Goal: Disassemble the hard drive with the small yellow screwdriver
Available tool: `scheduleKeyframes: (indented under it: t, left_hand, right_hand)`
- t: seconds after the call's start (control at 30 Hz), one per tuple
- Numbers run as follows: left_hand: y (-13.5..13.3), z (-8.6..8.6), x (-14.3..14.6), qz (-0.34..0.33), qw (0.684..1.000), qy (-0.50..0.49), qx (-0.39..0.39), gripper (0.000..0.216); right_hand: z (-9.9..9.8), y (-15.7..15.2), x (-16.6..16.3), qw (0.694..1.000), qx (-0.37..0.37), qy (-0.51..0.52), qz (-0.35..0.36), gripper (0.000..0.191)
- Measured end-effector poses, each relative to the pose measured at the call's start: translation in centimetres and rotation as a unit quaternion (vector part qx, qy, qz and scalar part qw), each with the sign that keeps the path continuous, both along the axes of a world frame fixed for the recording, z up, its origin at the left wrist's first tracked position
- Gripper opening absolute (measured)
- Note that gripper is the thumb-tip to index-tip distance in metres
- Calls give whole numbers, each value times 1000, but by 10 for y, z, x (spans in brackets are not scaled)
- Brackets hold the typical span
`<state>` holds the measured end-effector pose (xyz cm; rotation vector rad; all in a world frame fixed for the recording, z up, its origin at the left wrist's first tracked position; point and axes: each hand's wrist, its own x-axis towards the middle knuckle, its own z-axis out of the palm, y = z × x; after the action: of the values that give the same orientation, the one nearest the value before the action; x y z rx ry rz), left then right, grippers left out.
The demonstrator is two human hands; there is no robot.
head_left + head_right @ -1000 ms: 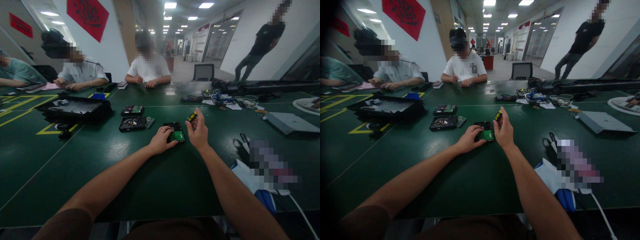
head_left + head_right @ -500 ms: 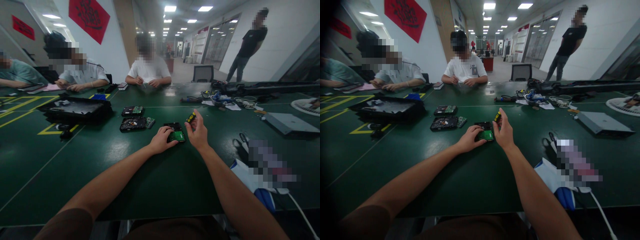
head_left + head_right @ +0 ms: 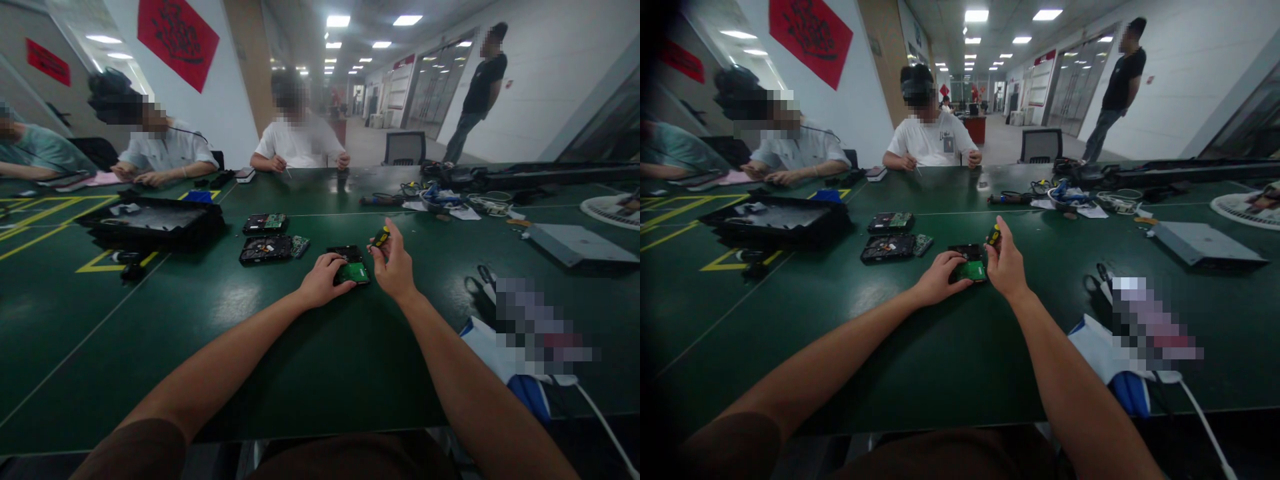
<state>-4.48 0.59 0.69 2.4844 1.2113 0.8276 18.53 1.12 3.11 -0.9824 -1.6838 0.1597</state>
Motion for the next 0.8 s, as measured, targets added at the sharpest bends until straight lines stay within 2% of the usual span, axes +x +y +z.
scheduleKeyframes:
  t: [0.3, 0.57, 0.8]
  left_hand:
    - [-1, 2, 1, 2, 1000, 5, -2, 60]
    - [-2, 2, 1, 6, 1000, 0, -5, 59]
    - [-2, 2, 2, 7, 1000, -6, -9, 59]
  right_hand:
    - [4, -3, -1, 1000, 1, -17, 19, 72]
    - [8, -4, -2, 996, 33, -70, -41, 73]
    - [10, -4, -4, 998, 25, -34, -42, 75]
